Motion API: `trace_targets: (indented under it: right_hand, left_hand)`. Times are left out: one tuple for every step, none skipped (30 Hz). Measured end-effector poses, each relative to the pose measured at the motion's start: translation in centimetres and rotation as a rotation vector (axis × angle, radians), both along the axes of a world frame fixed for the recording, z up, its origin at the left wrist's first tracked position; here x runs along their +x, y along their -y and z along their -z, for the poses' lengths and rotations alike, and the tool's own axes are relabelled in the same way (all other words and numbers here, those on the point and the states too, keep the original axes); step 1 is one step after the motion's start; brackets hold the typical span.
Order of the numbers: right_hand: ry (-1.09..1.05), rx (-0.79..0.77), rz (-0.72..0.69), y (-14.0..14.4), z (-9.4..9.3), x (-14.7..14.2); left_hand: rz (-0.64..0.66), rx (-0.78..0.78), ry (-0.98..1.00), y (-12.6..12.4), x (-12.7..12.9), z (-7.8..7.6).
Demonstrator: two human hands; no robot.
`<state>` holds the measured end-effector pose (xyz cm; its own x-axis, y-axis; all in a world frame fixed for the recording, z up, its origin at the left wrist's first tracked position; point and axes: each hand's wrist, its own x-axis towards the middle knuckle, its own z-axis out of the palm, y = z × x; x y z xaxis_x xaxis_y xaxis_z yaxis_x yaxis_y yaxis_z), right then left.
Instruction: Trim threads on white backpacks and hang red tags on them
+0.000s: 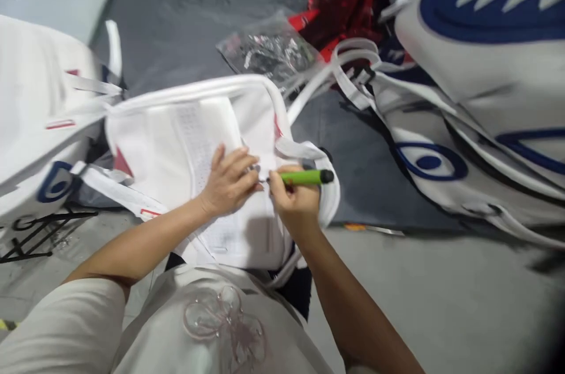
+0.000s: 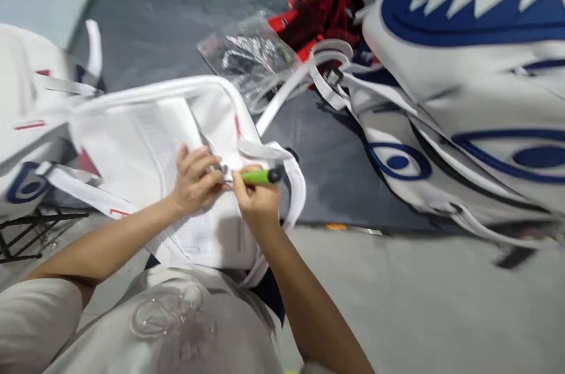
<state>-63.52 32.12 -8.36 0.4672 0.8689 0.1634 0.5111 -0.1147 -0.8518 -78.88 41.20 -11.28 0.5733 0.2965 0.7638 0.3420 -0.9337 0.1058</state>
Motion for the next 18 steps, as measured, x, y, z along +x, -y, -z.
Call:
trace_targets:
  right_hand:
    - [0.093, 0.01, 0.0, 0.2, 0.2, 0.0]
    - [0.164, 0.026, 0.001, 0.3, 0.5, 0.0]
    - [0.19, 0.051, 0.024, 0.4, 0.7, 0.1]
    - [0.174, 0.086, 0.044, 0.4, 1.0, 0.1]
    - [0.165, 0.108, 0.048, 0.3, 1.2, 0.1]
    - [0.178, 0.119, 0.066, 0.2, 1.5, 0.1]
    - [0.198, 0.11, 0.072, 0.2, 1.6, 0.1]
    - [0.222, 0.095, 0.075, 0.1, 1.7, 0.1]
    - [0.235, 0.077, 0.074, 0.0, 1.8, 0.2]
    - [0.235, 0.059, 0.073, 0.0, 1.7, 0.2]
    - [0.226, 0.046, 0.076, -0.1, 1.7, 0.3]
    - [0.216, 0.039, 0.082, -0.1, 1.7, 0.4]
    - [0.215, 0.031, 0.09, -0.2, 1.6, 0.5]
    - [0.221, 0.019, 0.095, -0.2, 1.6, 0.7]
    - [0.225, -0.002, 0.093, -0.3, 1.6, 0.8]
    - [0.218, -0.024, 0.088, -0.3, 1.6, 1.1]
    - [0.199, -0.047, 0.084, -0.4, 1.6, 1.3]
    - [0.178, -0.062, 0.082, -0.3, 1.7, 1.5]
  left_hand:
    - [-0.008, 0.004, -0.02, 0.1, 0.0, 0.0]
    - [-0.018, 0.014, -0.038, 0.2, 0.0, 0.2]
    - [-0.028, 0.025, -0.063, 0.3, 0.0, 0.3]
    - [-0.039, 0.034, -0.092, 0.2, 0.1, 0.6]
    - [-0.048, 0.045, -0.127, 0.0, 0.1, 0.8]
    - [-0.057, 0.055, -0.17, -0.1, 0.2, 1.0]
    - [-0.066, 0.065, -0.206, -0.3, 0.3, 1.1]
    - [-0.073, 0.075, -0.234, -0.4, 0.3, 1.0]
    - [-0.077, 0.085, -0.254, -0.5, 0.4, 0.8]
    - [-0.079, 0.091, -0.266, -0.6, 0.5, 0.3]
    - [-0.075, 0.094, -0.281, -0.7, 0.5, -0.4]
    - [-0.066, 0.09, -0.311, -0.8, 0.5, -1.3]
    - [-0.051, 0.078, -0.361, -1.1, 0.6, -2.3]
    - [-0.028, 0.064, -0.428, -1.4, 0.7, -3.4]
    - [0.002, 0.052, -0.503, -1.8, 0.8, -4.5]
    - [0.038, 0.044, -0.575, -2.3, 1.0, -5.6]
    - [0.077, 0.042, -0.64, -2.7, 1.3, -6.6]
    - [0.112, 0.045, -0.697, -3.1, 1.6, -7.4]
